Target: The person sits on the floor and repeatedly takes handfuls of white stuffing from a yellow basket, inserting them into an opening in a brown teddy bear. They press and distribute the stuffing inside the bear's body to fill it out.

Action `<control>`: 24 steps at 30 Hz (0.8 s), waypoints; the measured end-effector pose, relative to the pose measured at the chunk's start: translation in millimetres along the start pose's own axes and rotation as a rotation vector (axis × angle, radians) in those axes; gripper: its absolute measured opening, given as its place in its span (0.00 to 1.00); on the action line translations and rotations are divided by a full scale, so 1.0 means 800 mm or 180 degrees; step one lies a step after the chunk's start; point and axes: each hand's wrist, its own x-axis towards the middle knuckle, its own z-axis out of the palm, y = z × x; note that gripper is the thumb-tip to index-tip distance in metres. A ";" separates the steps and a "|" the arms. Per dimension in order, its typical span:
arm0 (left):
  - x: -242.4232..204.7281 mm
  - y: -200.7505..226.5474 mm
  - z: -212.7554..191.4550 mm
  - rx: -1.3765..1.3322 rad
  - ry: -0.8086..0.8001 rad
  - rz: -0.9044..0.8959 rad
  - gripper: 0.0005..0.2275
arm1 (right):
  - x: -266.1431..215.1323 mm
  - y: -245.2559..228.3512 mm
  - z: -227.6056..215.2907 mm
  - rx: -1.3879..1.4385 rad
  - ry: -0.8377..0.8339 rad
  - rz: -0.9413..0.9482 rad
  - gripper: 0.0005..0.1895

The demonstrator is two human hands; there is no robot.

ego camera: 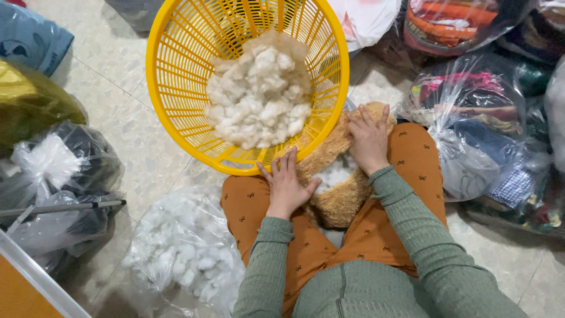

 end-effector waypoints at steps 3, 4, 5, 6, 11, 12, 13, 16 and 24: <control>0.000 -0.001 -0.001 0.0022 -0.0096 -0.0052 0.47 | 0.005 -0.002 0.010 -0.0167 0.0253 -0.0055 0.09; 0.001 -0.003 -0.002 0.0043 -0.0120 -0.0051 0.47 | 0.004 -0.005 0.011 -0.0178 0.0333 -0.0054 0.08; 0.001 -0.002 -0.002 0.0050 -0.0148 -0.0046 0.47 | 0.003 -0.005 0.007 -0.0202 0.0407 -0.0053 0.06; 0.001 -0.002 -0.002 0.0057 -0.0175 -0.0041 0.46 | 0.003 -0.008 0.004 -0.0073 0.0088 0.0050 0.09; 0.001 -0.002 -0.003 -0.0059 -0.0079 -0.0015 0.47 | 0.009 -0.003 -0.045 0.1010 -0.1000 0.0020 0.33; 0.001 -0.002 -0.003 -0.0081 -0.0078 -0.0022 0.46 | 0.010 -0.002 -0.057 0.1126 -0.1065 -0.0069 0.36; 0.002 -0.001 -0.004 -0.0070 -0.0093 -0.0043 0.47 | 0.009 0.001 -0.069 0.1243 -0.1129 -0.0163 0.39; 0.002 0.001 -0.004 -0.0048 -0.0110 -0.0079 0.47 | 0.010 -0.005 -0.083 0.0964 -0.1017 -0.0506 0.48; 0.001 0.001 -0.004 -0.0038 -0.0095 -0.0089 0.46 | 0.030 -0.003 -0.018 -0.0444 -0.0957 -0.0230 0.13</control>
